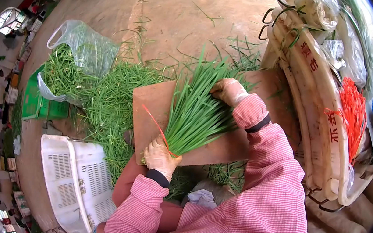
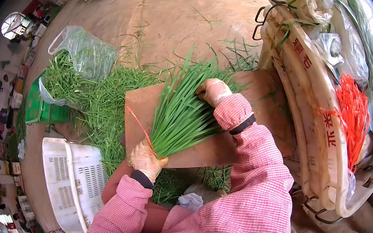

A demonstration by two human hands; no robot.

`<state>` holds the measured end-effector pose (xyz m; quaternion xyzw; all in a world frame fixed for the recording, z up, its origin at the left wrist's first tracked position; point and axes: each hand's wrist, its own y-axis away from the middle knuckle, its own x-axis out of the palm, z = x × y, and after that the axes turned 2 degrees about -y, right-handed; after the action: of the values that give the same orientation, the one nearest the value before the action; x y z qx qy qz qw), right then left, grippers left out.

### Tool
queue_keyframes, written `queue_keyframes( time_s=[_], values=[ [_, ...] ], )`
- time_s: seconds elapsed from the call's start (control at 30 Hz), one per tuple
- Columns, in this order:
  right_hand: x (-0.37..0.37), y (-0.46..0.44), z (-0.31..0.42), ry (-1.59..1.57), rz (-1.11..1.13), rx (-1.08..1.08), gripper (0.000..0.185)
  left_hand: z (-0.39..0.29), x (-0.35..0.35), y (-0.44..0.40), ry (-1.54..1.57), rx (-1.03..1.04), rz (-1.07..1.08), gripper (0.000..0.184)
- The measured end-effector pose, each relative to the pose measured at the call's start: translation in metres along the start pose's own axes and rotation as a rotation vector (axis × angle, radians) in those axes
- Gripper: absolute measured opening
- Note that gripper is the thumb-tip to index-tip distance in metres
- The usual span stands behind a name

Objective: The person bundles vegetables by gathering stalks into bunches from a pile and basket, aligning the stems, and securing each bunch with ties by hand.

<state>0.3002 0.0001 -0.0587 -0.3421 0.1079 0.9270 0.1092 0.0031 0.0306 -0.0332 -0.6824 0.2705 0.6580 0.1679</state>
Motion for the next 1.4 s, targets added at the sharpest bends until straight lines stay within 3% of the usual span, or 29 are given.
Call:
queue_keyframes(
  time_s=[0.1, 0.3, 0.37, 0.43, 0.5, 0.57, 0.73, 0.77, 0.9, 0.93, 1.0, 1.03, 1.07, 1.1, 1.13, 1.17, 1.23, 1.27, 1.37, 1.4],
  values=[
    [0.003, 0.005, 0.008, 0.048, 0.019, -0.062, 0.023, -0.002, -0.002, 0.002, -0.032, 0.017, -0.05, 0.077],
    [0.007, 0.012, 0.013, 0.066, -0.012, 0.019, 0.021, -0.004, -0.002, 0.001, -0.045, -0.014, -0.022, 0.079],
    [0.01, 0.015, 0.004, -0.185, -0.109, 0.043, 0.018, -0.002, 0.001, 0.002, -0.036, 0.008, -0.081, 0.079],
    [0.011, 0.016, 0.0, -0.075, -0.554, 0.095, 0.014, -0.002, 0.003, 0.003, -0.024, 0.033, -0.14, 0.078],
    [-0.013, 0.022, -0.018, -0.794, -0.675, 0.378, 0.016, -0.001, 0.004, 0.003, -0.015, 0.031, -0.135, 0.078],
    [-0.04, 0.042, -0.033, -1.142, -0.584, 0.2, 0.019, -0.003, -0.001, 0.002, -0.026, 0.002, -0.071, 0.078],
    [-0.043, 0.048, 0.022, -0.574, -0.236, 0.274, 0.028, -0.006, -0.002, 0.003, -0.064, -0.02, -0.018, 0.078],
    [-0.035, 0.037, 0.015, -0.35, -0.21, 0.135, 0.031, -0.009, -0.005, 0.003, -0.093, -0.037, 0.003, 0.077],
    [-0.013, 0.009, 0.029, 0.135, 0.021, 0.159, 0.024, -0.005, -0.001, 0.002, -0.086, -0.013, -0.075, 0.082],
    [-0.008, 0.014, 0.027, 0.125, -0.108, 0.115, 0.022, -0.004, -0.001, 0.002, -0.086, -0.016, -0.074, 0.082],
    [-0.009, 0.01, 0.005, -0.049, -0.588, 0.156, 0.016, -0.004, -0.001, 0.001, -0.112, -0.021, -0.055, 0.079],
    [-0.036, 0.027, 0.024, -0.741, -0.726, 0.407, 0.011, -0.003, 0.001, 0.001, -0.112, -0.022, -0.048, 0.079],
    [-0.052, 0.036, 0.006, -0.879, -0.847, 0.384, 0.011, -0.002, 0.002, 0.0, -0.102, -0.023, -0.063, 0.074],
    [-0.058, 0.038, -0.043, -0.619, -0.915, 0.361, 0.017, 0.0, 0.002, -0.001, -0.092, -0.019, -0.078, 0.069],
    [-0.05, 0.045, -0.083, 0.292, -1.148, 0.26, 0.022, 0.0, 0.0, -0.003, -0.086, -0.006, -0.077, 0.069],
    [-0.046, 0.053, -0.097, 0.511, -1.146, 0.341, 0.027, 0.001, -0.002, -0.004, -0.021, -0.01, -0.059, 0.065],
    [-0.054, 0.075, -0.053, -0.583, -0.757, 0.399, 0.028, 0.001, -0.003, -0.006, 0.047, -0.002, -0.039, 0.061],
    [-0.063, 0.082, -0.02, -0.521, -0.64, 0.546, 0.026, 0.001, -0.002, -0.005, 0.031, -0.001, -0.063, 0.061],
    [-0.046, 0.078, -0.02, -0.357, -0.519, 0.323, 0.026, 0.0, -0.004, -0.002, 0.003, -0.002, -0.075, 0.062],
    [-0.042, 0.074, -0.019, -0.291, -0.426, 0.348, 0.029, -0.001, -0.006, -0.002, -0.017, -0.009, -0.075, 0.062]
  ],
)
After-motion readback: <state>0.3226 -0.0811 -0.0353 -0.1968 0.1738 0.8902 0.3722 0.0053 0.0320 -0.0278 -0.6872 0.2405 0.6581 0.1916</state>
